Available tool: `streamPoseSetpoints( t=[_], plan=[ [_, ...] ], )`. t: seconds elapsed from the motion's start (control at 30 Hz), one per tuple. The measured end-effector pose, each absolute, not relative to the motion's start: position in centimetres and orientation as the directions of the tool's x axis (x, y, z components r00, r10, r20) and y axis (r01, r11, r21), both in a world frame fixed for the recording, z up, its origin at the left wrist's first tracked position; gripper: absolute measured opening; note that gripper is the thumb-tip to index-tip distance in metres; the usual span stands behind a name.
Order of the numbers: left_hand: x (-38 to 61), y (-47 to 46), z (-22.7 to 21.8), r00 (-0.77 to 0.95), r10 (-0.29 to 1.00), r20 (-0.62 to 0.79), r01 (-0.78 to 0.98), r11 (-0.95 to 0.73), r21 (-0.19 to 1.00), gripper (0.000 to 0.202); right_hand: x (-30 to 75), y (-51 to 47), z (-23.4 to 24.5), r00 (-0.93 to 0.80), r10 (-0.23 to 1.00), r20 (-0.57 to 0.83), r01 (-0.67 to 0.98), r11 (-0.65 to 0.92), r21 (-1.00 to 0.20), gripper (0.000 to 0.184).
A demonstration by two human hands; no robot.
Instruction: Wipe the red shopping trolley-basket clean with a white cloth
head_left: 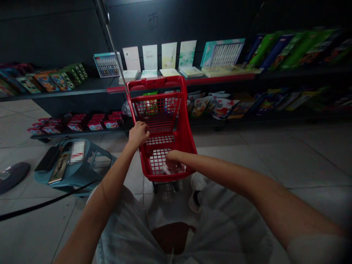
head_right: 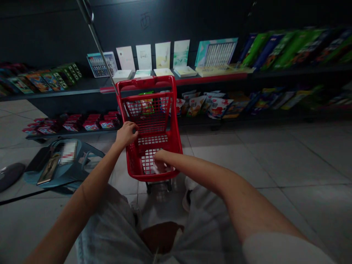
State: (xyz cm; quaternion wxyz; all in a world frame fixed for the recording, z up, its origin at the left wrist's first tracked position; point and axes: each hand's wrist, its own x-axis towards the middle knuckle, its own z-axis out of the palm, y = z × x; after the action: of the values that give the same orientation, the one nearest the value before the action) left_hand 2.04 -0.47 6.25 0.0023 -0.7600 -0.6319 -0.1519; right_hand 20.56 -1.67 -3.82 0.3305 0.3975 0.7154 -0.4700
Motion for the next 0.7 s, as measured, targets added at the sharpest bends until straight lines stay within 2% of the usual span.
streamPoseSetpoints(
  t=[0.07,0.13,0.23,0.3,0.4,0.47,0.57,0.63,0.7],
  plan=[
    [2.0,-0.4,6.2,0.158,0.958,0.239,0.962,-0.205,0.183,0.028,20.8,-1.8,-3.1,-0.389,0.174,-0.905,0.901,0.276,-0.335,0.018],
    [1.9,-0.3,6.3,0.16,0.959,0.236,0.963,-0.204,0.176,0.029,21.1,-2.0,-1.8,-0.399,0.11,-0.91,0.892,0.275,-0.358,0.011],
    [1.9,-0.2,6.3,0.156,0.96,0.231,0.965,-0.198,0.172,0.029,21.5,-2.6,0.8,-0.622,0.09,-0.778,0.782,0.126,-0.611,0.009],
    [2.0,-0.2,6.4,0.153,0.961,0.231,0.965,-0.196,0.174,0.029,21.5,-3.4,2.2,-0.761,0.145,-0.632,0.641,0.022,-0.767,0.012],
    [2.1,-0.3,6.6,0.157,0.961,0.228,0.963,-0.199,0.179,0.028,21.2,-4.4,3.2,-0.814,0.226,-0.536,0.558,0.041,-0.829,0.013],
    [2.1,-0.3,6.8,0.16,0.961,0.226,0.962,-0.203,0.181,0.028,21.1,-4.4,3.2,-0.781,0.235,-0.578,0.618,0.163,-0.769,0.011],
    [2.0,-0.3,6.8,0.157,0.963,0.217,0.962,-0.199,0.185,0.028,21.2,-3.6,2.5,-0.63,0.199,-0.751,0.761,0.353,-0.545,0.014],
    [2.0,-0.2,6.6,0.157,0.963,0.221,0.961,-0.2,0.189,0.028,21.5,-2.9,1.8,-0.446,0.205,-0.871,0.856,0.381,-0.349,0.017],
    [1.9,-0.1,6.4,0.16,0.959,0.232,0.959,-0.207,0.195,0.028,21.8,-2.5,1.2,-0.309,0.245,-0.919,0.914,0.343,-0.216,0.018]
  ],
)
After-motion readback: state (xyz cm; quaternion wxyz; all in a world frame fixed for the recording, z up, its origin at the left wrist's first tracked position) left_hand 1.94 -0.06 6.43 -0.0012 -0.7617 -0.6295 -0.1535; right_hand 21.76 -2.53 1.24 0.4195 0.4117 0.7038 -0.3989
